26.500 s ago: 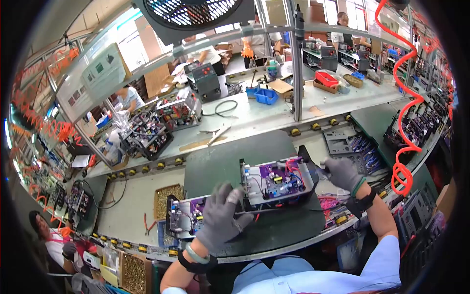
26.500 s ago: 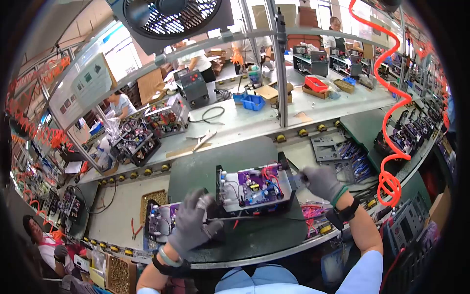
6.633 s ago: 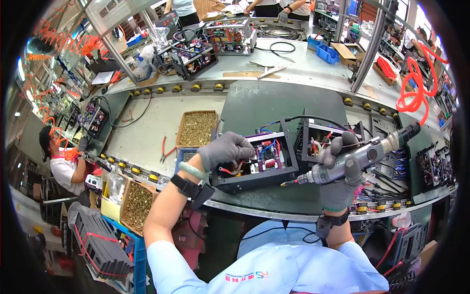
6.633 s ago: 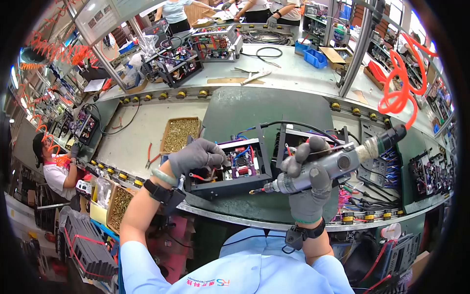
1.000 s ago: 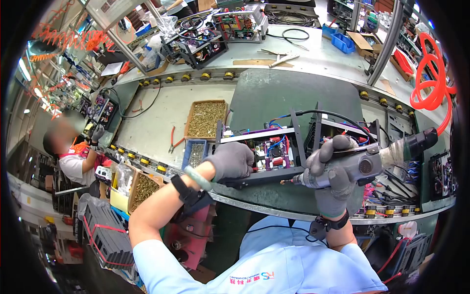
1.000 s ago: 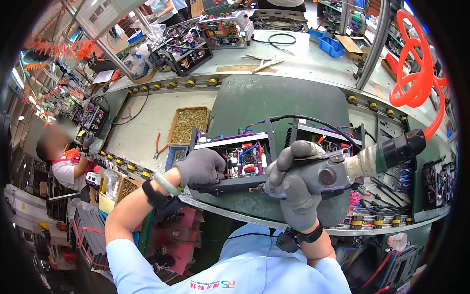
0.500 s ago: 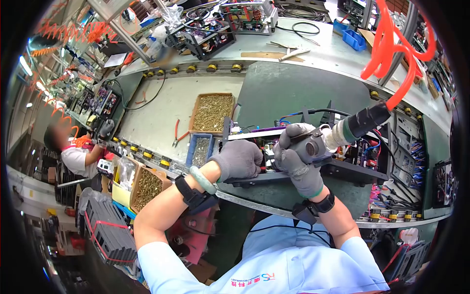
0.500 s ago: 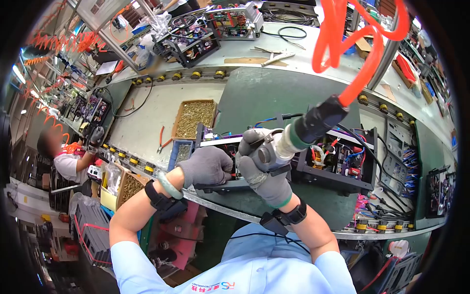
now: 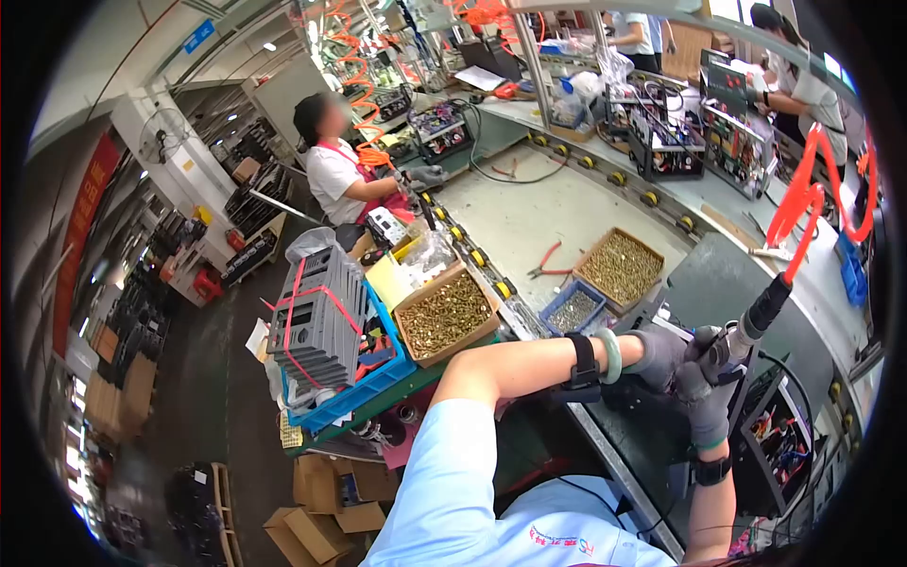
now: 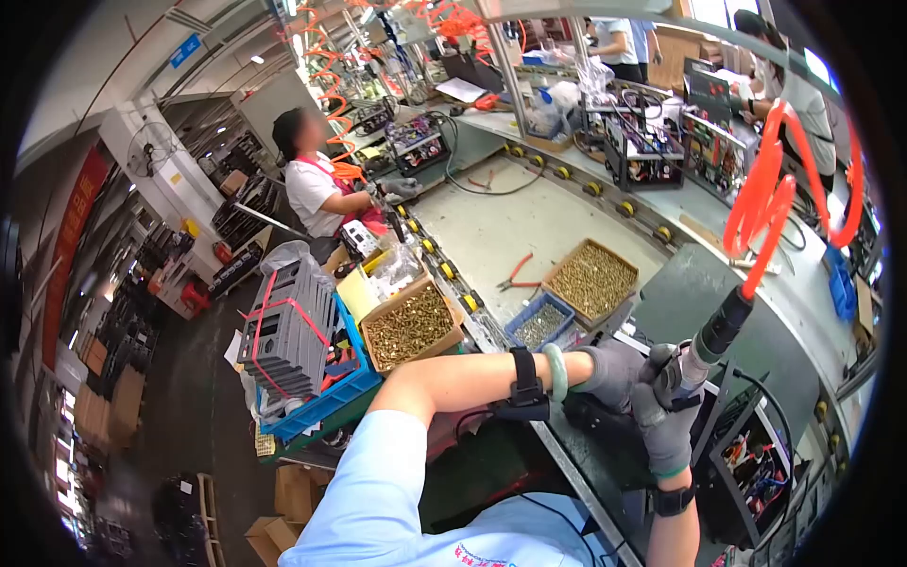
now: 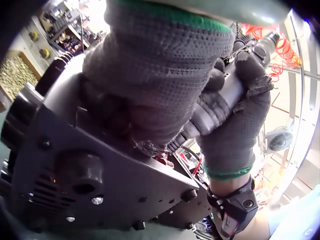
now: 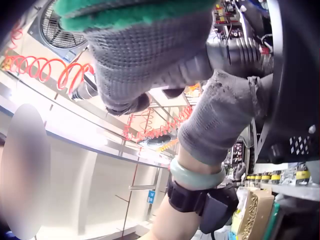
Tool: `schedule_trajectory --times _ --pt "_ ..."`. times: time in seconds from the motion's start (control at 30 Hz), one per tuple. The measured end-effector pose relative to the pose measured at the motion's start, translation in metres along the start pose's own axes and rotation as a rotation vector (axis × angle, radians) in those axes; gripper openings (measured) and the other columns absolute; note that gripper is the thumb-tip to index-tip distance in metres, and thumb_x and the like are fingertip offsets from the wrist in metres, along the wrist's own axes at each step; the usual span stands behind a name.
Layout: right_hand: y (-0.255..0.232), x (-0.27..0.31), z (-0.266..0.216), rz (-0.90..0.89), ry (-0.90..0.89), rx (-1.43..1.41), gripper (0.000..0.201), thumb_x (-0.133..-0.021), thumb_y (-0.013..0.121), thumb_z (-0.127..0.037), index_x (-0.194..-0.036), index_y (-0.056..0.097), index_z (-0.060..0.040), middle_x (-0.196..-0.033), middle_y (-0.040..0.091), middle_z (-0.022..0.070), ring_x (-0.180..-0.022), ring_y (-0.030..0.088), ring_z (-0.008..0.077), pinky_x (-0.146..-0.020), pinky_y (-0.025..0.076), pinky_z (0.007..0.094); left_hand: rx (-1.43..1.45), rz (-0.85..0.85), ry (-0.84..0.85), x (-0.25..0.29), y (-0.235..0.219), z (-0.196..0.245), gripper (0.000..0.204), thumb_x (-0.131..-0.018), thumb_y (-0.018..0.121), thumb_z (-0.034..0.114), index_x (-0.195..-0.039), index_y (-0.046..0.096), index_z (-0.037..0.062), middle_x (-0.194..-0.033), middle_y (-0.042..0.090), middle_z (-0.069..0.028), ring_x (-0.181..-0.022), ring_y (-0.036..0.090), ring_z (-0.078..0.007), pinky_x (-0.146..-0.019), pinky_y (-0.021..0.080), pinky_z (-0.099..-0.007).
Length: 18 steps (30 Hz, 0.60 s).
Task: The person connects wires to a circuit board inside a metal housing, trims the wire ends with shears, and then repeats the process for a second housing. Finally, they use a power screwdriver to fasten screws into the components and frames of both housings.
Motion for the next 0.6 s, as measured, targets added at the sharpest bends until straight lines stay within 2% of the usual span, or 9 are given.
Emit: schedule_trajectory --times 0.03,0.1,0.17,0.23,0.37,0.43,0.47,0.57,0.6 --pt "-0.001 -0.004 0.002 -0.011 -0.013 0.002 0.051 -0.074 0.07 0.006 -0.12 0.053 -0.0075 -0.114 0.058 0.0017 -0.099 0.057 0.011 -0.09 0.048 0.026 -0.011 0.012 0.0 0.002 -0.007 0.001 0.028 -0.069 0.075 0.029 -0.089 0.074 0.0104 -0.09 0.071 -0.0142 -0.084 0.068 -0.0324 -0.074 0.052 -0.0405" --pt "-0.001 -0.002 -0.005 0.037 -0.275 0.29 0.046 -0.078 0.071 0.0 -0.12 0.053 -0.0075 -0.102 0.057 0.0005 -0.089 0.056 0.0096 -0.08 0.049 0.0243 -0.037 -0.115 -0.086 0.008 -0.009 0.006 0.022 -0.075 0.07 0.025 -0.091 0.072 0.0108 -0.086 0.071 -0.0119 -0.08 0.068 -0.0298 -0.068 0.052 -0.0415" --pt "-0.012 -0.004 0.002 0.028 -0.274 0.31 0.049 -0.079 0.073 -0.001 -0.123 0.052 -0.0076 -0.101 0.057 0.0004 -0.083 0.056 0.0091 -0.072 0.05 0.0226 -0.009 -0.044 -0.045 0.001 -0.002 -0.002 0.017 -0.074 0.07 0.024 -0.082 0.073 0.0101 -0.08 0.071 -0.01 -0.075 0.068 -0.0293 -0.066 0.052 -0.0403" --pt "-0.022 0.001 0.007 0.095 -0.264 0.207 0.053 -0.078 0.077 -0.005 -0.124 0.052 -0.0075 -0.099 0.056 0.001 -0.077 0.057 0.0098 -0.065 0.049 0.0216 -0.06 -0.112 -0.087 0.003 -0.004 0.001 0.014 -0.073 0.071 0.024 -0.078 0.074 0.0111 -0.078 0.071 -0.0096 -0.073 0.068 -0.0296 -0.065 0.052 -0.0403" --pt "0.013 0.008 -0.029 0.062 -0.198 0.12 0.055 -0.078 0.08 -0.009 -0.125 0.052 -0.0081 -0.097 0.055 0.0017 -0.074 0.057 0.0104 -0.062 0.05 0.0225 -0.037 -0.09 -0.029 0.003 -0.001 -0.002 0.012 -0.072 0.071 0.023 -0.076 0.075 0.0122 -0.076 0.07 -0.0111 -0.072 0.068 -0.0298 -0.065 0.052 -0.041" --pt "0.018 0.011 -0.042 0.111 -0.258 0.085 0.058 -0.077 0.083 -0.012 -0.126 0.052 -0.0087 -0.097 0.056 0.0029 -0.075 0.059 0.012 -0.057 0.051 0.0238 -0.003 -0.061 -0.058 0.001 0.002 -0.005 0.012 -0.071 0.071 0.024 -0.076 0.075 0.0132 -0.076 0.07 -0.0118 -0.072 0.067 -0.03 -0.066 0.052 -0.0418" --pt "0.007 0.01 -0.044 0.058 -0.207 0.126 0.056 -0.08 0.08 -0.013 -0.127 0.05 -0.0092 -0.103 0.057 0.0023 -0.08 0.057 0.01 -0.064 0.051 0.0242 -0.03 -0.083 -0.055 0.0 0.003 -0.005 0.013 -0.071 0.072 0.025 -0.076 0.075 0.0134 -0.076 0.07 -0.0119 -0.072 0.068 -0.0296 -0.066 0.052 -0.0414" --pt "-0.002 0.012 -0.042 0.037 -0.257 0.07 0.058 -0.08 0.081 -0.014 -0.128 0.05 -0.0093 -0.101 0.057 0.0022 -0.078 0.058 0.0109 -0.063 0.051 0.024 0.019 -0.064 -0.063 0.004 0.0 -0.004 0.012 -0.072 0.072 0.025 -0.073 0.074 0.013 -0.073 0.069 -0.0122 -0.072 0.067 -0.0291 -0.064 0.05 -0.0422" --pt "0.002 0.016 -0.047 0.049 -0.181 0.033 0.058 -0.079 0.081 -0.014 -0.128 0.05 -0.0091 -0.101 0.057 0.0029 -0.078 0.058 0.012 -0.063 0.051 0.0246 0.019 -0.068 -0.053 0.007 -0.002 -0.002 0.012 -0.072 0.072 0.025 -0.073 0.074 0.013 -0.073 0.069 -0.0122 -0.072 0.067 -0.0291 -0.064 0.05 -0.0422"
Point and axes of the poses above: each hand's wrist, its own x-axis away from the middle knuckle, its own y-axis out of the palm, z = x × y, the point moved 3 cm from there along -x, towards the middle knuckle
